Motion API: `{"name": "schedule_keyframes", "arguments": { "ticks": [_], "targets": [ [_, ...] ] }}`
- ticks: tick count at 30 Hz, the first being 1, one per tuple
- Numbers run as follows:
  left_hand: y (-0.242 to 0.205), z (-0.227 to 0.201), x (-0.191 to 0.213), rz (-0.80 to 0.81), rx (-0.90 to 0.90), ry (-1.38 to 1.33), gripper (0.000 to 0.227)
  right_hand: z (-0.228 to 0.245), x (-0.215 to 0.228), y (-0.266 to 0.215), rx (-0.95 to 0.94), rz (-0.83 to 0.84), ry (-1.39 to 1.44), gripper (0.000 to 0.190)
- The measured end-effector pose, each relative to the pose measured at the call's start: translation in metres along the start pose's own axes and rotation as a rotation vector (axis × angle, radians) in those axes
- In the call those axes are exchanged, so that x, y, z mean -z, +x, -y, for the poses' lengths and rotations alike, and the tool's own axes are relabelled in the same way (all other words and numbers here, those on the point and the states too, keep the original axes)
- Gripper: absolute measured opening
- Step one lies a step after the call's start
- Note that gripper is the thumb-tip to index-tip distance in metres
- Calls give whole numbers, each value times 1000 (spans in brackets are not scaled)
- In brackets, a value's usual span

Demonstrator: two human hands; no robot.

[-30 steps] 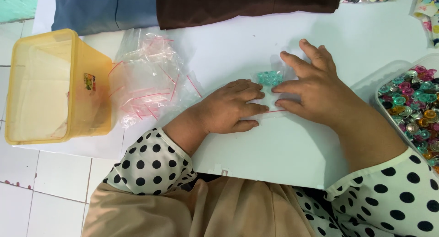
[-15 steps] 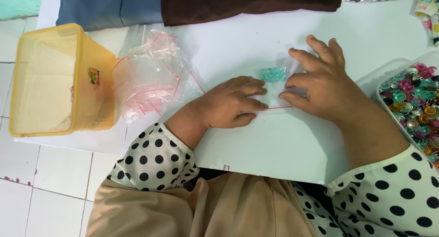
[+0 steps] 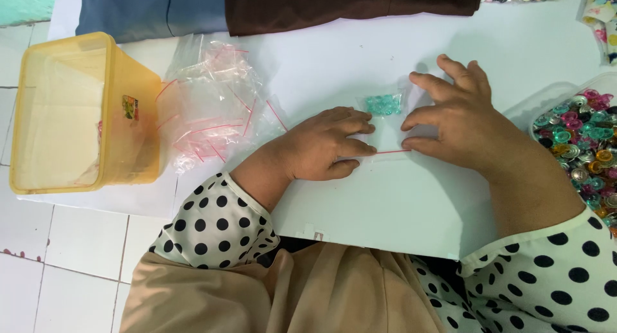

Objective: Sorting small colorful buttons and placing them into plastic zip-lock bags.

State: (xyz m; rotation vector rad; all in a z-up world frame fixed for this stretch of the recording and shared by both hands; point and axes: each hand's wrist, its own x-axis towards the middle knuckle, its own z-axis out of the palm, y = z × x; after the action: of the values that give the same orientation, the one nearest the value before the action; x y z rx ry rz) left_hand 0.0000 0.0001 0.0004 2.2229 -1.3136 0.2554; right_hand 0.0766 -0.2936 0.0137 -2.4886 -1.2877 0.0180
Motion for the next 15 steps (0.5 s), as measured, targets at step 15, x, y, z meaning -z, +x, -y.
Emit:
{"name": "schedule_keyframes", "arguments": {
  "ticks": [15],
  "targets": [
    [6,-3,4,23,2,26,29,31,-9,12,103,-62,87,21]
  ]
}}
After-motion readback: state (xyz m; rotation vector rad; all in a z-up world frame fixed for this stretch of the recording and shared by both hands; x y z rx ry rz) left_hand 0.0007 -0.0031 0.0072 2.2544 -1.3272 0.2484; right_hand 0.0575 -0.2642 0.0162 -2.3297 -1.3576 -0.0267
